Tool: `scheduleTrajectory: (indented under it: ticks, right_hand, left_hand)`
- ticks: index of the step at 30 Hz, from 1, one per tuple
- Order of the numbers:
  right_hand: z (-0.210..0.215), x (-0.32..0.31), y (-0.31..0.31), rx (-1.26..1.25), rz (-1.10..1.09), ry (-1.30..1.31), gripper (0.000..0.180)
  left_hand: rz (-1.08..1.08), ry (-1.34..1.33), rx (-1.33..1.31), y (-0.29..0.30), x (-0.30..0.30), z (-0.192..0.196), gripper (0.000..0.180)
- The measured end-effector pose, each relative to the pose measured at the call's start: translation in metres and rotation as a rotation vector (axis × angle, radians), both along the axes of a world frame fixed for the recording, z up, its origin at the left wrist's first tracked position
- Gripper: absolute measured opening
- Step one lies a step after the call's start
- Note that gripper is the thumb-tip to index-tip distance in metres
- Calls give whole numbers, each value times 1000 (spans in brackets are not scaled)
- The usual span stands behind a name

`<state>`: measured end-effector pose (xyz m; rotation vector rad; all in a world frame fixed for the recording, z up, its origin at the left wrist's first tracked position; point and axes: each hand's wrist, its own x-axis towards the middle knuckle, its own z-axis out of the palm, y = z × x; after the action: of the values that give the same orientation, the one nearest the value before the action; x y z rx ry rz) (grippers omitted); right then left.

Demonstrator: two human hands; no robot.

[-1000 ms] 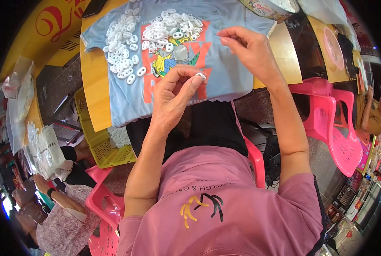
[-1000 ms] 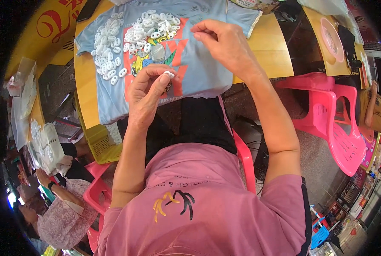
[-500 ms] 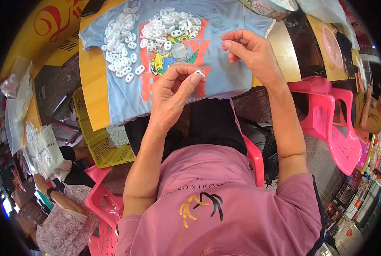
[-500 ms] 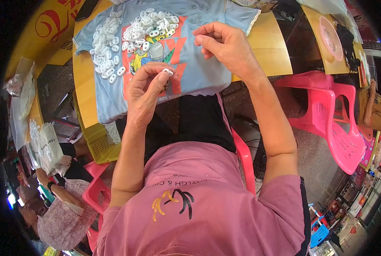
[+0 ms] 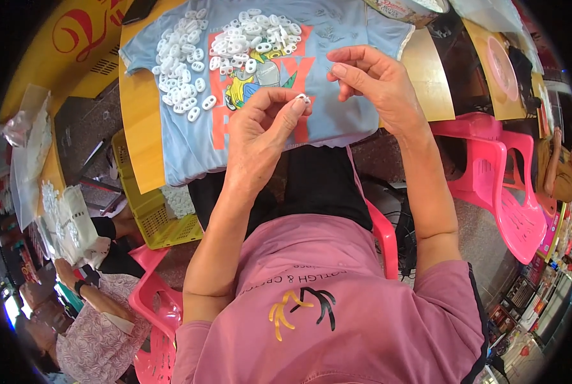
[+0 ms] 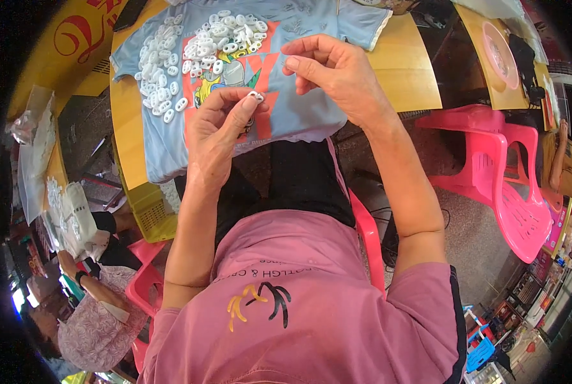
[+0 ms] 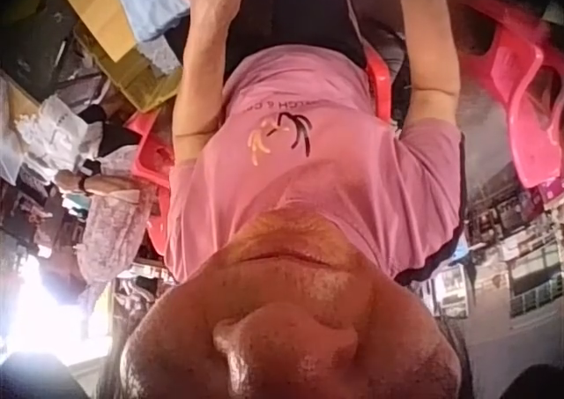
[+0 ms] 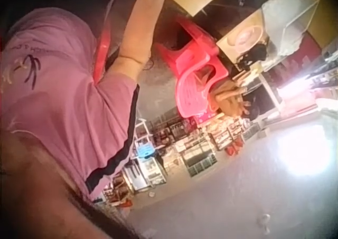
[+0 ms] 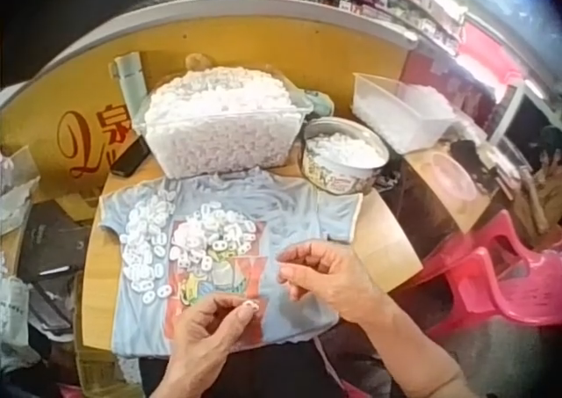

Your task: Attaching plastic tags to a t-shirt using small plastic fasteners and tag components.

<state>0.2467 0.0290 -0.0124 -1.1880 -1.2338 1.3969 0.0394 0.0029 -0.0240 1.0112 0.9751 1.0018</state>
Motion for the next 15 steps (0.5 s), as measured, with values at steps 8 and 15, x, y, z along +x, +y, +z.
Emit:
scheduleTrajectory:
  ticks: [8,15]
  right_hand:
    - [0,4,-6,17,1,51,27]
    - [-3,8,-9,-3,10,114,29]
  left_hand:
    - [121,642,391,22,-5,19,16]
    - [49,1017,633,37,-10,8,14]
